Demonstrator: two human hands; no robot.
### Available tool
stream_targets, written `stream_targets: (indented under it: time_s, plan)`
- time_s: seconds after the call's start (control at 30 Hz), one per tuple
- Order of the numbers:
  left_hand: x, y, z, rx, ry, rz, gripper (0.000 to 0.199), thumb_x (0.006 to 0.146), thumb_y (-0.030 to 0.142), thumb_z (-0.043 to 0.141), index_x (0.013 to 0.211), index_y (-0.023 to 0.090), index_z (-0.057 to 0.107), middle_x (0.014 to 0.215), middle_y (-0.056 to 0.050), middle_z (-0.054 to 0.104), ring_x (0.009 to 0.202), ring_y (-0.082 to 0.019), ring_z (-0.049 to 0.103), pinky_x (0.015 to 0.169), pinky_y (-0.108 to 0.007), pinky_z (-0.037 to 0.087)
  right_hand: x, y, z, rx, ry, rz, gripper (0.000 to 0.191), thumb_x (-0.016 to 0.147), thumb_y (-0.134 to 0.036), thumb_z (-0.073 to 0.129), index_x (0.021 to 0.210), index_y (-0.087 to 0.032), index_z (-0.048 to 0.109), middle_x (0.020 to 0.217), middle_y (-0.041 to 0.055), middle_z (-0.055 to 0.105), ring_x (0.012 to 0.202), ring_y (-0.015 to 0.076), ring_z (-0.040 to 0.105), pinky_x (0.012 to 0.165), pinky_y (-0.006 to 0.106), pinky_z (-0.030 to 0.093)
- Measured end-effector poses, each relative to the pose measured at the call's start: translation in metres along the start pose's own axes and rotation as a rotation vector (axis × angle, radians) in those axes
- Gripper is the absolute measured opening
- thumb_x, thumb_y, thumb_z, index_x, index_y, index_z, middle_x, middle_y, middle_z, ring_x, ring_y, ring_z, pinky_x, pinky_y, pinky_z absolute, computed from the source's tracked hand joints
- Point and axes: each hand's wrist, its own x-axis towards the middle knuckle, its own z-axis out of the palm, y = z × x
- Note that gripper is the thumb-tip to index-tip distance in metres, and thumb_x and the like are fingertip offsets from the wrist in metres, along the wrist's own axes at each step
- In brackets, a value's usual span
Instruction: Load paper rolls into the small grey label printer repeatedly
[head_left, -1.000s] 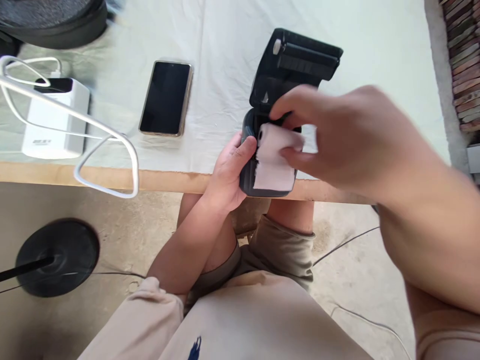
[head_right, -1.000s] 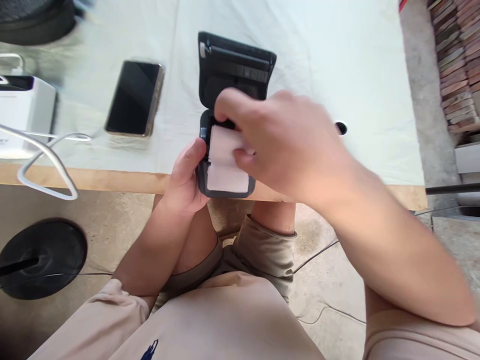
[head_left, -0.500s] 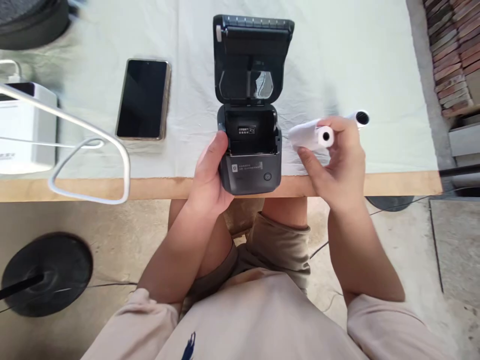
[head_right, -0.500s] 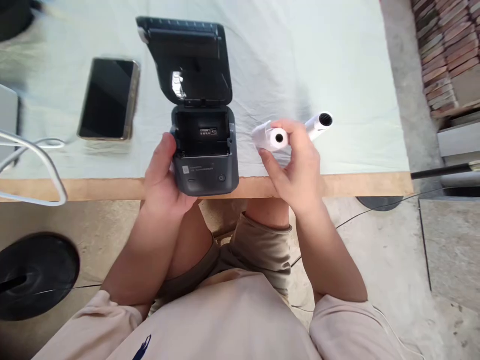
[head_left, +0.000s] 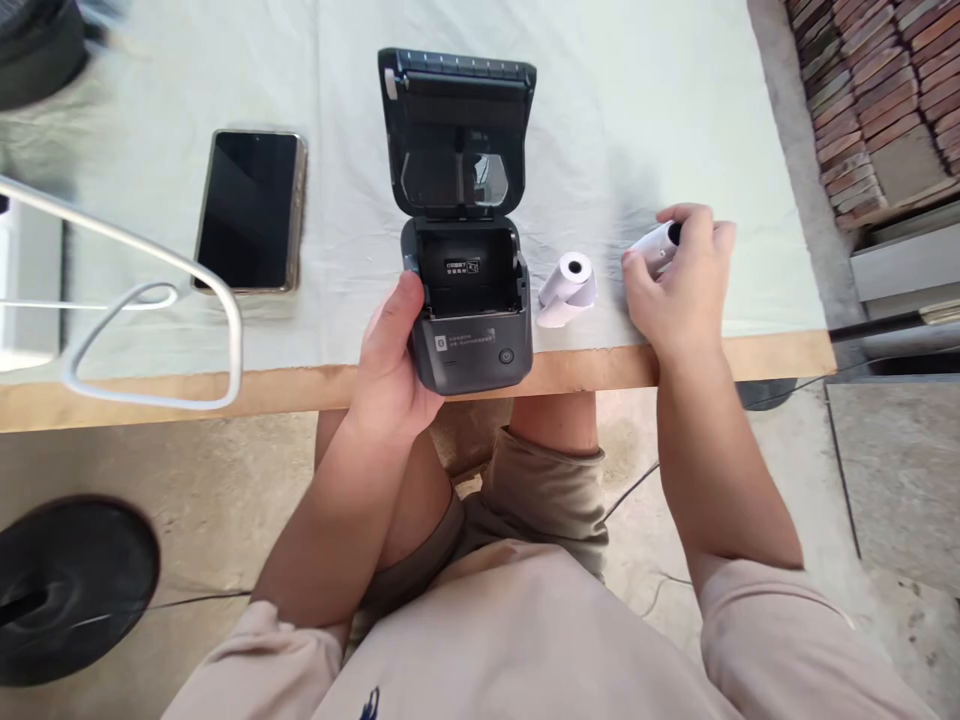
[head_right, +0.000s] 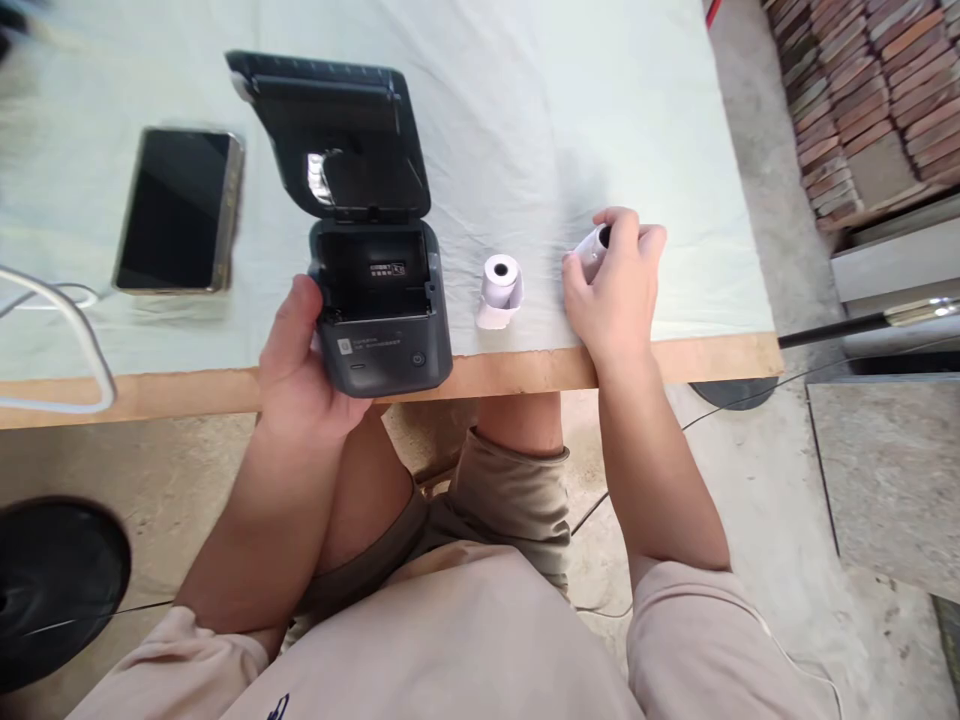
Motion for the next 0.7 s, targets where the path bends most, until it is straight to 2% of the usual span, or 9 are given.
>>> stream_targets:
  time_s: [0.07,0.13,0.2,0.27,0.33,0.4,0.53,0.63,0.7]
  plan:
    - [0.000,0.000,0.000,-0.003,0.001,-0.001,0.031,0.106,0.052,0.074,0.108,0.024,0.087,0.127,-0.008,0.090,0.162,-0.036,0.064,0.133,-0.048,0.058,-0.002,0.001,0.003,0.066,-0.003,0.030,0.039,0.098,-0.048,0.071,0.133,-0.031,0.065,0.109,0.0075,0.066,0.078,0.0234,0.066,0.079,0.049,0.064]
    - [0.000,0.000,-0.001,-0.012,0.005,-0.019,0.030,0.108,0.052,0.071,0.107,0.026,0.087,0.123,-0.006,0.091,0.160,-0.036,0.067,0.129,-0.046,0.061,-0.005,-0.005,-0.004,0.289,0.024,0.086,0.051,0.097,-0.045,0.075,0.144,-0.038,0.057,0.106,0.0048,0.070,0.075,0.0222,0.065,0.073,0.043,0.061]
    - [0.002,0.001,-0.002,-0.023,0.025,-0.049,0.032,0.112,0.051,0.064,0.107,0.028,0.087,0.118,-0.006,0.091,0.157,-0.036,0.069,0.125,-0.045,0.064,-0.009,-0.014,-0.018,0.655,-0.008,0.253,0.062,0.092,-0.040,0.084,0.146,-0.045,0.054,0.115,0.0017,0.076,0.086,0.0223,0.074,0.073,0.038,0.064]
    - [0.003,0.001,-0.002,-0.042,0.051,-0.073,0.036,0.115,0.047,0.057,0.107,0.029,0.087,0.116,-0.007,0.091,0.156,-0.036,0.070,0.123,-0.046,0.065,-0.011,-0.026,-0.035,0.960,-0.106,0.458,0.059,0.085,-0.036,0.090,0.136,-0.044,0.062,0.128,-0.0008,0.080,0.108,0.0238,0.081,0.080,0.039,0.071]
    - [0.004,0.002,-0.003,-0.056,0.051,-0.083,0.039,0.117,0.043,0.051,0.107,0.029,0.087,0.115,-0.006,0.091,0.154,-0.035,0.072,0.123,-0.046,0.065,-0.013,-0.036,-0.049,1.122,-0.207,0.623,0.048,0.080,-0.037,0.092,0.124,-0.039,0.072,0.136,-0.0012,0.081,0.124,0.0258,0.080,0.087,0.043,0.076]
    - [0.004,0.002,-0.003,-0.046,0.013,-0.068,0.043,0.119,0.043,0.048,0.106,0.030,0.087,0.114,-0.005,0.091,0.145,-0.032,0.078,0.123,-0.046,0.066,-0.015,-0.044,-0.056,1.201,-0.231,0.685,0.042,0.079,-0.043,0.095,0.117,-0.036,0.078,0.130,-0.0006,0.082,0.122,0.0253,0.081,0.089,0.043,0.078]
    - [0.003,0.001,-0.003,-0.042,-0.030,-0.029,0.048,0.120,0.049,0.049,0.107,0.022,0.087,0.111,-0.007,0.090,0.130,-0.030,0.085,0.122,-0.048,0.067,-0.016,-0.057,-0.056,1.227,-0.200,0.626,0.044,0.080,-0.035,0.099,0.117,-0.044,0.078,0.106,-0.0061,0.078,0.106,0.0197,0.082,0.082,0.034,0.075]
    - [0.002,0.001,-0.003,-0.074,0.030,-0.073,0.044,0.121,0.045,0.051,0.103,0.022,0.084,0.114,-0.008,0.090,0.145,-0.030,0.078,0.127,-0.046,0.064,-0.013,-0.075,-0.057,1.165,-0.226,0.468,0.054,0.080,-0.028,0.099,0.126,-0.048,0.077,0.100,-0.0064,0.076,0.101,0.0204,0.082,0.084,0.034,0.073]
    - [0.002,0.000,-0.004,-0.080,0.045,-0.073,0.037,0.119,0.040,0.055,0.100,0.023,0.082,0.114,-0.008,0.089,0.153,-0.030,0.073,0.129,-0.045,0.063,-0.008,-0.096,-0.060,1.110,-0.219,0.301,0.056,0.083,-0.031,0.097,0.133,-0.049,0.077,0.107,-0.0043,0.076,0.095,0.0198,0.081,0.090,0.038,0.074]
